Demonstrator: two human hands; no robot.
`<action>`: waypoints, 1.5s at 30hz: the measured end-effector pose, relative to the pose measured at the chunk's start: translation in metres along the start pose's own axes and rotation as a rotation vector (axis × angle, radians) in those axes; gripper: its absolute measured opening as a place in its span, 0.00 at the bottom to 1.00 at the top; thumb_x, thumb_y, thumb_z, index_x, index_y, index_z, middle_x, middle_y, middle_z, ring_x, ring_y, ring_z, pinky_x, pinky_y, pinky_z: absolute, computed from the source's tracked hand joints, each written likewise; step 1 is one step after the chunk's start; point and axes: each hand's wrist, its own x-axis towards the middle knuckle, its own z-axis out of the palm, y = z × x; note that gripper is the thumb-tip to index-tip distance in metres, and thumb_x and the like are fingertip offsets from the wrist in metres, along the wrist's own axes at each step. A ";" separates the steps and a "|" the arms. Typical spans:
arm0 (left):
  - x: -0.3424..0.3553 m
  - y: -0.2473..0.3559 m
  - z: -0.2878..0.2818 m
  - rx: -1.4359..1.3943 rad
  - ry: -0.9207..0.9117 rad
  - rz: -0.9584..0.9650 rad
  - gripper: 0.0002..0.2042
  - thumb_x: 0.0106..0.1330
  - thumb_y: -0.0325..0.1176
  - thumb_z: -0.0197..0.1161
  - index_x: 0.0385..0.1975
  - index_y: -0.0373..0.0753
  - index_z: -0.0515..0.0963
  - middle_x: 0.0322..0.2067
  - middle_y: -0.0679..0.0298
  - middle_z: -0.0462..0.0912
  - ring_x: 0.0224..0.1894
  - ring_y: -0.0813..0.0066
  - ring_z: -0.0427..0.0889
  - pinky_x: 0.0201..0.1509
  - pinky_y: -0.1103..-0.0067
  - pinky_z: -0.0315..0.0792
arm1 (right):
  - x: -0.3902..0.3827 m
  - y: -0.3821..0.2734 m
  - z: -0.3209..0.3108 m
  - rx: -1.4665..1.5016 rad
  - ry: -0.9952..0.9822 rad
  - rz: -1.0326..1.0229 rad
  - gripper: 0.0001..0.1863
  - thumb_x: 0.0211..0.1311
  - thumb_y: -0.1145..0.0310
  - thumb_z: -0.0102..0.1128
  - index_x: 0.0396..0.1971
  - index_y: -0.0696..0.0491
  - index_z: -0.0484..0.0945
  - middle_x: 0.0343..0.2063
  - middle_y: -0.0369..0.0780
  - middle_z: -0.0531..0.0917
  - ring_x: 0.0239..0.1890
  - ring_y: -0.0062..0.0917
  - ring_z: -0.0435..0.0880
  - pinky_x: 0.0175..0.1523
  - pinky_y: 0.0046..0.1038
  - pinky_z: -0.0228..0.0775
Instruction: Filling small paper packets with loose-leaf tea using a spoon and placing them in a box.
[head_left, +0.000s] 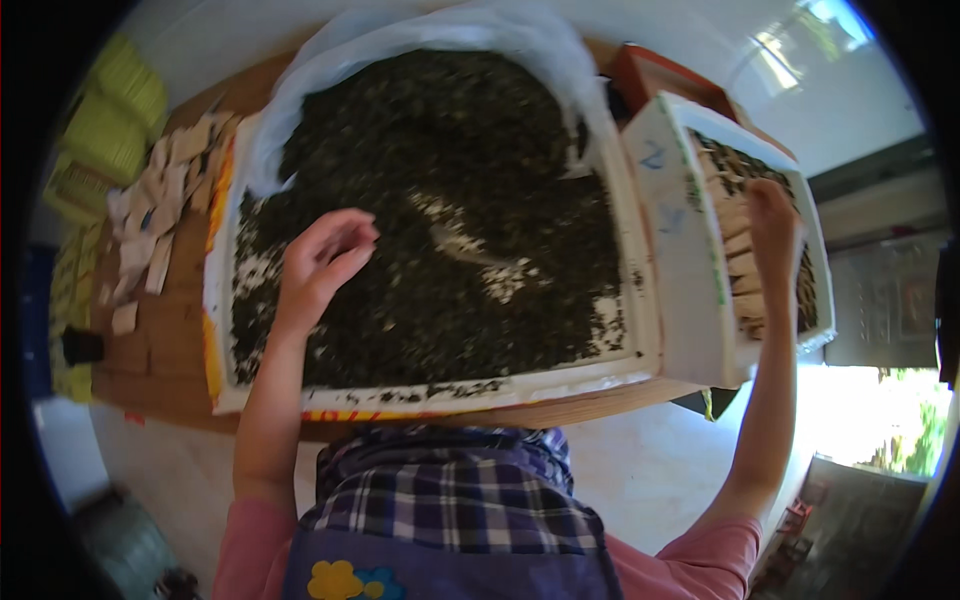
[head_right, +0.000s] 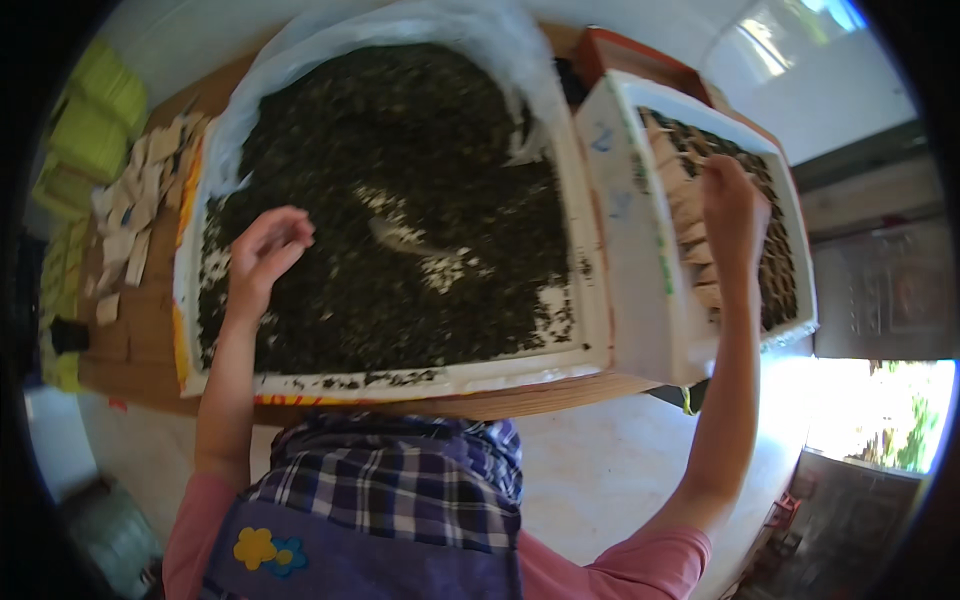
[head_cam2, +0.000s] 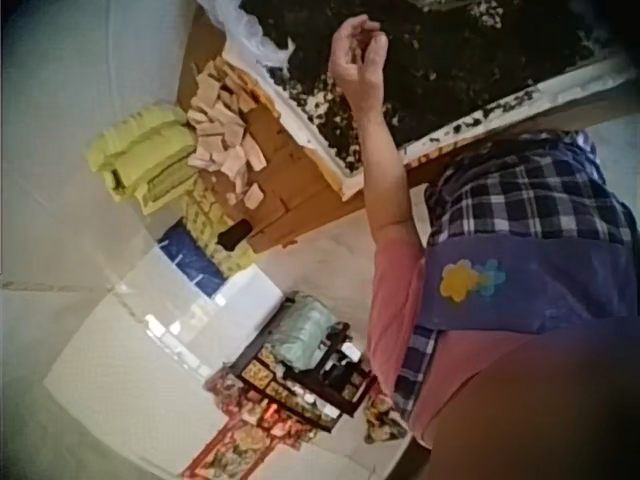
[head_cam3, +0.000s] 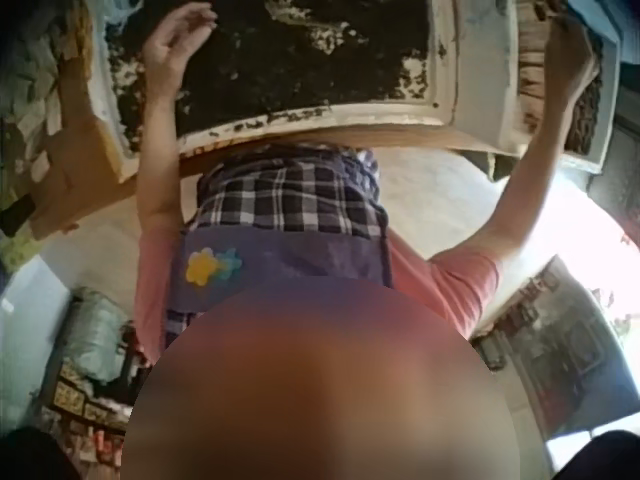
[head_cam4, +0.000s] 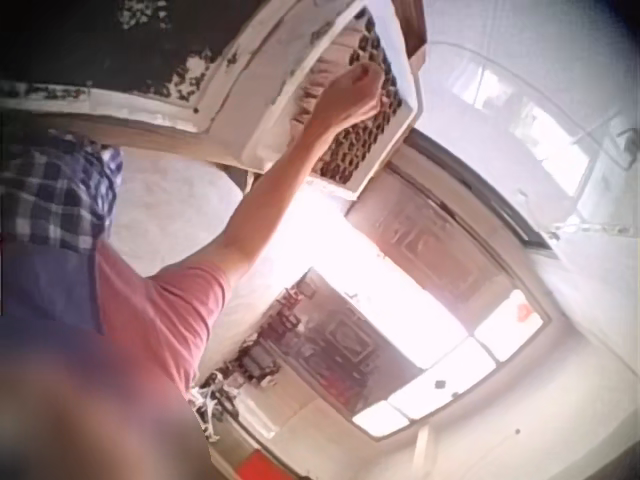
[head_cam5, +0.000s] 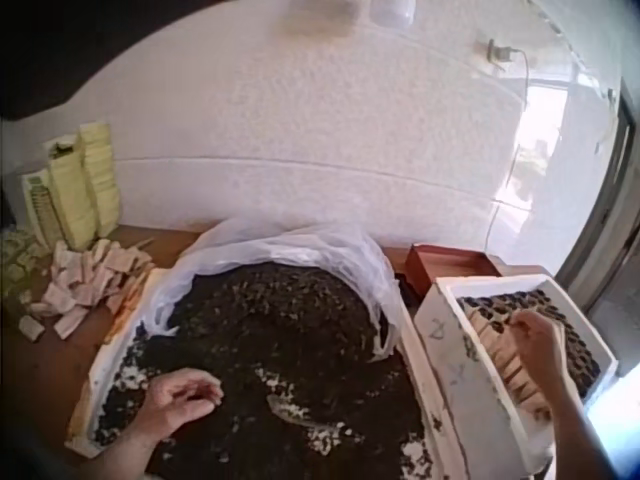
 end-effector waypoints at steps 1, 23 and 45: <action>-0.002 -0.002 -0.004 0.020 0.036 -0.023 0.16 0.60 0.27 0.61 0.49 0.33 0.76 0.39 0.63 0.80 0.42 0.77 0.79 0.51 0.79 0.72 | -0.006 -0.032 -0.009 0.121 0.027 -0.012 0.06 0.64 0.71 0.58 0.38 0.53 0.81 0.27 0.40 0.84 0.29 0.22 0.84 0.34 0.26 0.74; -0.068 0.027 -0.125 0.183 0.362 0.052 0.13 0.62 0.32 0.63 0.44 0.35 0.79 0.36 0.64 0.82 0.39 0.80 0.79 0.46 0.80 0.74 | -0.118 -0.191 0.119 0.507 -0.335 -0.435 0.04 0.58 0.81 0.56 0.33 0.60 0.77 0.38 0.48 0.78 0.42 0.45 0.77 0.46 0.39 0.70; -0.088 0.002 -0.281 1.027 0.637 -0.546 0.36 0.58 0.65 0.58 0.53 0.37 0.74 0.40 0.46 0.82 0.44 0.50 0.81 0.47 0.61 0.73 | -0.118 -0.203 0.120 0.364 -0.389 -0.172 0.03 0.64 0.79 0.53 0.37 0.61 0.73 0.34 0.47 0.76 0.36 0.41 0.76 0.41 0.36 0.69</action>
